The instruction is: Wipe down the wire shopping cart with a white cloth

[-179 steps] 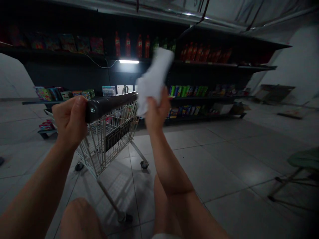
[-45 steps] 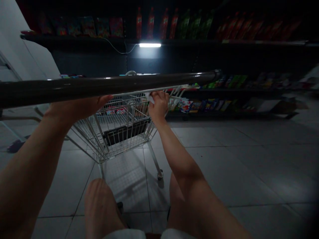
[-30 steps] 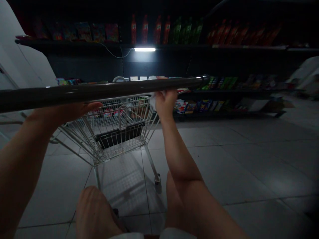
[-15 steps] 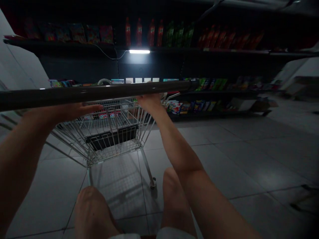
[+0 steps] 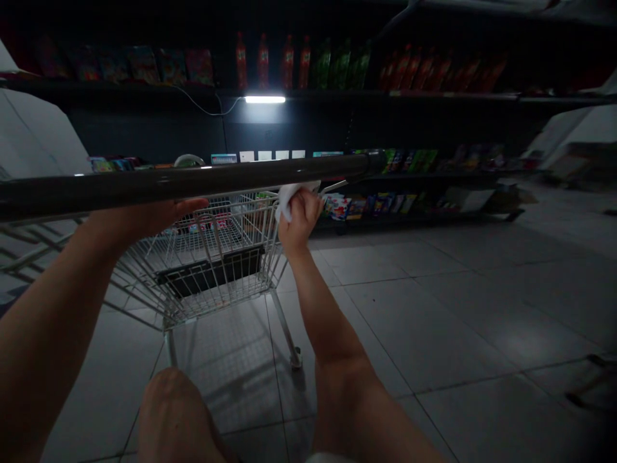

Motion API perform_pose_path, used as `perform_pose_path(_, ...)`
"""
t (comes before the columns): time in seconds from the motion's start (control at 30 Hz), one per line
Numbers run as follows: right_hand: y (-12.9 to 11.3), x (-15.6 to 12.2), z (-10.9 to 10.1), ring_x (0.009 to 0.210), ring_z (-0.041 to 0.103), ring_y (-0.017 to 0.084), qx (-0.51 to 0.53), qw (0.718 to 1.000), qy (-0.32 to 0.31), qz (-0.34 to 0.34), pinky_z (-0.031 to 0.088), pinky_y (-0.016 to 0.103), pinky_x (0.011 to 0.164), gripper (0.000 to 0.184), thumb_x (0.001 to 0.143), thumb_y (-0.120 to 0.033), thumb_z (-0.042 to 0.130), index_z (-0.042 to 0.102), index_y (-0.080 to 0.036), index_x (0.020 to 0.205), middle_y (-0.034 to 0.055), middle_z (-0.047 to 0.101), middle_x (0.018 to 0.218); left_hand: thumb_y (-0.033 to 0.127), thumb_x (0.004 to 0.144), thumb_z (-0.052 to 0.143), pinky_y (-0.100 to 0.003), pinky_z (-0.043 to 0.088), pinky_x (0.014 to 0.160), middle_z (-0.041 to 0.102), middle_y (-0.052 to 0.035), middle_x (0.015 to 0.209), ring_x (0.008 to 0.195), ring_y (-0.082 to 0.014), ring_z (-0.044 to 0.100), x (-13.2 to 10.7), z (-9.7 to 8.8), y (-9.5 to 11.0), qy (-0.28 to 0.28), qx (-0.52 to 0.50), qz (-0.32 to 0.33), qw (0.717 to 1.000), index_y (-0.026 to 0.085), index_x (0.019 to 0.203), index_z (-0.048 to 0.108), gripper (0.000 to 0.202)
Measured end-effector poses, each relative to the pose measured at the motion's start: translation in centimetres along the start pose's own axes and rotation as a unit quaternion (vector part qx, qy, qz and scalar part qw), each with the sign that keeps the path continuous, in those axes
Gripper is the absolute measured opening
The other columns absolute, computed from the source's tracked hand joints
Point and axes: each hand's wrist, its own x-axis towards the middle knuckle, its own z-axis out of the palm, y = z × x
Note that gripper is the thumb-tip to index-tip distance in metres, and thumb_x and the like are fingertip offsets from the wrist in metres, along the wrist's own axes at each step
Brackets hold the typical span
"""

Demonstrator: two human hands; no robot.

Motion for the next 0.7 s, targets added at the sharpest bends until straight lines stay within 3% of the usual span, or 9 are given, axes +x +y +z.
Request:
perform_pose_path(0.1,-1.6,-5.8,2.7,0.112,0.05,0.026,0.044,0.99,-0.134,-0.029,0.043,0.048,0.102,0.029,0.093,-0.023,0.046,0.071,-0.026,0.106,0.01,0.059,0.116,0.076,0.084,0.034,-0.054,0.032,0.1,0.071,-0.0018,0.111,0.118,-0.0356,0.05,-0.1,0.5,-0.6,-0.013,0.007,-0.022,1.0,0.036,0.135,0.053,0.068)
perform_pose_path(0.2,-1.8,-12.3,4.3,0.112,0.051,0.027,0.043,0.955,-0.291,-0.031,0.043,0.048,0.105,0.025,0.09,-0.02,0.051,0.075,-0.023,0.096,0.0113,0.064,0.114,0.077,0.081,0.033,-0.059,0.026,0.102,0.07,-0.0013,0.116,0.124,-0.0411,0.045,-0.4,0.5,-0.6,-0.014,0.032,-0.037,0.999,0.038,0.145,0.043,0.075)
perform_pose_path(0.27,-1.4,-16.0,4.2,0.112,0.052,0.027,0.047,0.935,-0.349,-0.033,0.044,0.046,0.105,0.024,0.089,-0.017,0.052,0.076,-0.021,0.094,0.0129,0.066,0.112,0.077,0.079,0.033,-0.059,0.026,0.1,0.068,-0.0016,0.118,0.122,-0.0428,0.045,-0.6,0.3,-0.3,-0.01,0.049,-0.05,0.997,0.037,0.15,0.035,0.081)
perform_pose_path(0.33,-0.9,-18.5,3.4,0.107,0.054,0.022,0.061,0.927,-0.367,-0.04,0.046,0.04,0.102,0.027,0.09,-0.013,0.049,0.075,-0.02,0.091,0.011,0.067,0.106,0.077,0.079,0.035,-0.058,0.027,0.098,0.068,-0.0011,0.117,0.118,-0.0419,0.047,-0.6,0.2,0.1,-0.005,0.06,-0.056,0.997,0.037,0.152,0.031,0.083)
perform_pose_path(0.43,-0.4,-19.7,1.9,0.098,0.055,0.017,0.075,0.929,-0.361,-0.039,0.047,0.033,0.097,0.032,0.089,-0.005,0.042,0.072,-0.018,0.085,0.0059,0.066,0.097,0.075,0.08,0.039,-0.055,0.027,0.1,0.069,0.0,0.116,0.118,-0.0398,0.048,-0.4,0.2,0.6,0.002,0.052,-0.054,0.997,0.035,0.148,0.036,0.079)
perform_pose_path(0.53,-0.1,-17.3,1.4,0.099,0.053,0.018,0.075,0.938,-0.338,-0.02,0.047,0.034,0.096,0.027,0.091,-0.011,0.044,0.071,-0.017,0.09,0.0078,0.064,0.099,0.074,0.08,0.044,-0.051,0.029,0.099,0.071,-0.0002,0.113,0.121,-0.0384,0.047,-0.1,0.5,0.9,-0.005,0.011,-0.061,0.998,0.033,0.137,0.051,0.071)
perform_pose_path(0.6,-0.4,-14.5,1.9,0.106,0.051,0.021,0.077,0.964,-0.253,0.027,0.045,0.038,0.099,0.024,0.093,-0.02,0.046,0.07,-0.017,0.095,0.0113,0.06,0.106,0.073,0.083,0.042,-0.047,0.034,0.095,0.073,-0.001,0.107,0.117,-0.0352,0.051,0.0,0.7,1.0,-0.003,-0.004,-0.052,0.999,0.033,0.132,0.056,0.065)
perform_pose_path(0.7,-2.1,-11.5,3.5,0.113,0.048,0.024,0.111,0.987,-0.052,0.103,0.044,0.042,0.101,0.026,0.093,-0.03,0.047,0.069,-0.017,0.099,0.0132,0.052,0.113,0.068,0.089,0.038,-0.043,0.039,0.089,0.074,-0.0045,0.096,0.105,-0.0303,0.058,0.1,0.9,1.1,0.019,-0.003,-0.023,1.0,0.028,0.126,0.061,0.059)
